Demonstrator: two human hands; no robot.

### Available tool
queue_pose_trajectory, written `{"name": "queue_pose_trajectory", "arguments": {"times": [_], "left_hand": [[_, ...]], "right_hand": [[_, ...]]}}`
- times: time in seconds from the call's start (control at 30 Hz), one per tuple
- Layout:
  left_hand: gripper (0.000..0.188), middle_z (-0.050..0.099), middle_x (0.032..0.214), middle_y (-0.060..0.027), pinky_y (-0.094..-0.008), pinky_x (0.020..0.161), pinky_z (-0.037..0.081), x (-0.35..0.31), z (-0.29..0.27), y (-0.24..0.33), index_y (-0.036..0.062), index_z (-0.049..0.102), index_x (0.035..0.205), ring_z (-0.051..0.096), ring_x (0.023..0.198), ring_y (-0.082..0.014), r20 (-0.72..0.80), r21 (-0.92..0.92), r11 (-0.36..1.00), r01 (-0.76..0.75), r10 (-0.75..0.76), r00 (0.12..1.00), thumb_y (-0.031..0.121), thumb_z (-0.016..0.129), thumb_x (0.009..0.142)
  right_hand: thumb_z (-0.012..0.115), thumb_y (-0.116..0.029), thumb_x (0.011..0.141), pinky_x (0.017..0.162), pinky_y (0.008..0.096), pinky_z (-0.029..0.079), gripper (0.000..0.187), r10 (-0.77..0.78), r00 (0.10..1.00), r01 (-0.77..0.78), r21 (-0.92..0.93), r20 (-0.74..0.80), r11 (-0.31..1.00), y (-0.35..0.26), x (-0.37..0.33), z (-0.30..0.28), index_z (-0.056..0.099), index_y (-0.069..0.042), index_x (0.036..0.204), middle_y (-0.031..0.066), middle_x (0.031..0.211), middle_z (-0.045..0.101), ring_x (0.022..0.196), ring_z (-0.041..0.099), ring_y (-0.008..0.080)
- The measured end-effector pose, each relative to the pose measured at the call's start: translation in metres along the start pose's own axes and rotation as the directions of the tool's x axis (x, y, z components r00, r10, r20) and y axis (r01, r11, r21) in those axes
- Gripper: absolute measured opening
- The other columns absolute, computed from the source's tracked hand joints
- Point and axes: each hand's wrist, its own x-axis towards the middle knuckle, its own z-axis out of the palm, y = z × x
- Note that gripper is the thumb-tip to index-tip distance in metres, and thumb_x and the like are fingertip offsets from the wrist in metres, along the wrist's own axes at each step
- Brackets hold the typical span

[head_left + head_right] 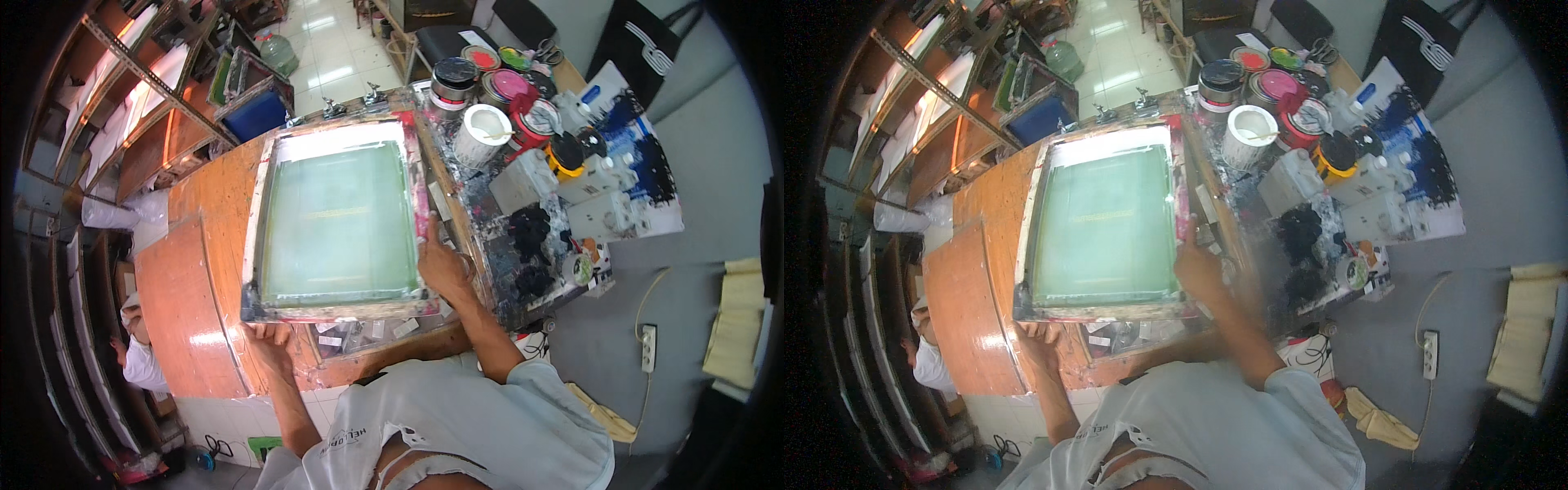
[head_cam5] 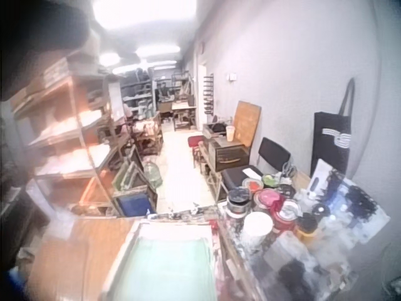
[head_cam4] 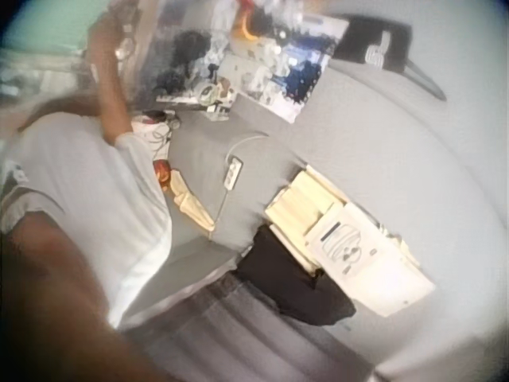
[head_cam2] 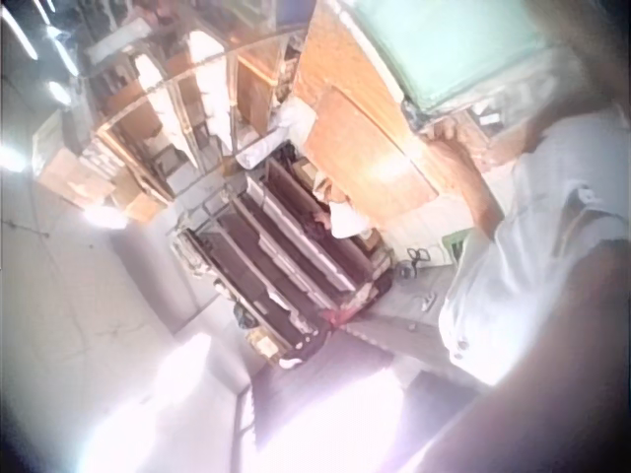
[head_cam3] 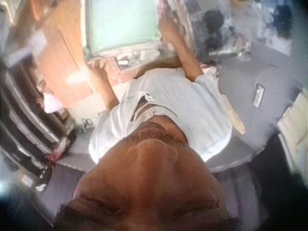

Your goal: The person cleans a screen printing squeegee using a black cloth, wiping the rubber blade and wooden handle thoroughly. They then wipe the surface of the screen printing frame and adjust the clamps on the frame.

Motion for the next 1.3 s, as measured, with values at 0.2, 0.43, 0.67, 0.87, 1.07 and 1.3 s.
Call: {"name": "queue_pose_trajectory", "arguments": {"times": [0.2,0.43,0.67,0.87,1.07,1.3], "left_hand": [[0.058,0.050,0.134,-0.0127,-0.0617,0.104,0.044,-0.045,0.023,-0.057,0.0092,0.046,0.136,0.047,0.131,-0.0356,0.491,-0.302,0.918,0.257,-0.081,0.867,0.054,0.052,0.100],[0.046,0.061,0.115,-0.0119,-0.0486,0.089,0.059,-0.058,0.033,-0.041,0.0056,0.055,0.124,0.062,0.109,-0.0319,0.464,-0.201,0.967,0.157,-0.048,0.885,0.046,0.054,0.102],[0.053,0.058,0.124,-0.0163,-0.0437,0.090,0.057,-0.052,0.028,-0.043,0.0015,0.052,0.134,0.061,0.108,-0.0297,0.295,-0.006,0.998,0.056,-0.052,0.954,0.042,0.060,0.100],[0.055,0.054,0.131,-0.0168,-0.0434,0.093,0.053,-0.030,0.010,-0.049,0.0008,0.052,0.136,0.059,0.112,-0.0300,0.142,-0.015,0.999,0.036,-0.034,0.989,0.042,0.058,0.101],[0.057,0.052,0.138,-0.0187,-0.0471,0.104,0.046,-0.023,0.006,-0.054,-0.0023,0.048,0.142,0.053,0.124,-0.0310,0.052,-0.039,0.999,-0.013,0.015,0.999,0.039,0.054,0.103],[0.060,0.047,0.146,-0.0199,-0.0475,0.111,0.041,-0.024,0.014,-0.058,-0.0038,0.043,0.145,0.048,0.132,-0.0324,-0.007,0.016,1.000,-0.006,0.006,1.000,0.039,0.050,0.104]], "right_hand": [[0.043,-0.032,0.102,0.076,0.0573,0.050,0.071,-0.083,0.990,0.086,0.028,-0.114,0.996,-0.001,-0.027,0.049,0.010,-0.005,0.159,0.0306,0.084,0.068,0.079,0.066,0.0516],[0.073,-0.042,0.084,0.111,0.0634,0.028,0.078,-0.211,0.906,0.109,-0.278,-0.368,0.954,0.080,-0.041,0.030,0.044,-0.010,0.149,0.0253,0.146,0.044,0.135,0.041,0.0445],[0.079,-0.033,0.078,0.105,0.0536,0.042,0.081,0.003,0.950,-0.083,-0.242,-0.313,0.967,0.136,-0.065,0.004,0.044,-0.014,0.148,0.0270,0.146,0.044,0.130,0.048,0.0462],[0.080,-0.021,0.077,0.089,0.0429,0.055,0.058,-0.184,0.852,0.118,-0.162,-0.490,0.980,0.130,-0.065,-0.100,0.063,-0.008,0.130,0.0213,0.116,0.069,0.106,0.067,0.0385],[0.067,-0.011,0.088,0.080,0.0426,0.054,0.023,-0.474,0.384,0.273,-0.393,-0.792,0.878,0.112,0.060,-0.286,0.072,-0.003,0.109,0.0195,0.099,0.072,0.090,0.070,0.0376],[0.062,-0.010,0.085,0.081,0.0443,0.054,0.024,-0.382,0.600,0.040,-0.451,-0.703,0.892,0.127,0.250,-0.431,0.075,-0.008,0.106,0.0203,0.098,0.073,0.092,0.069,0.0399]]}}
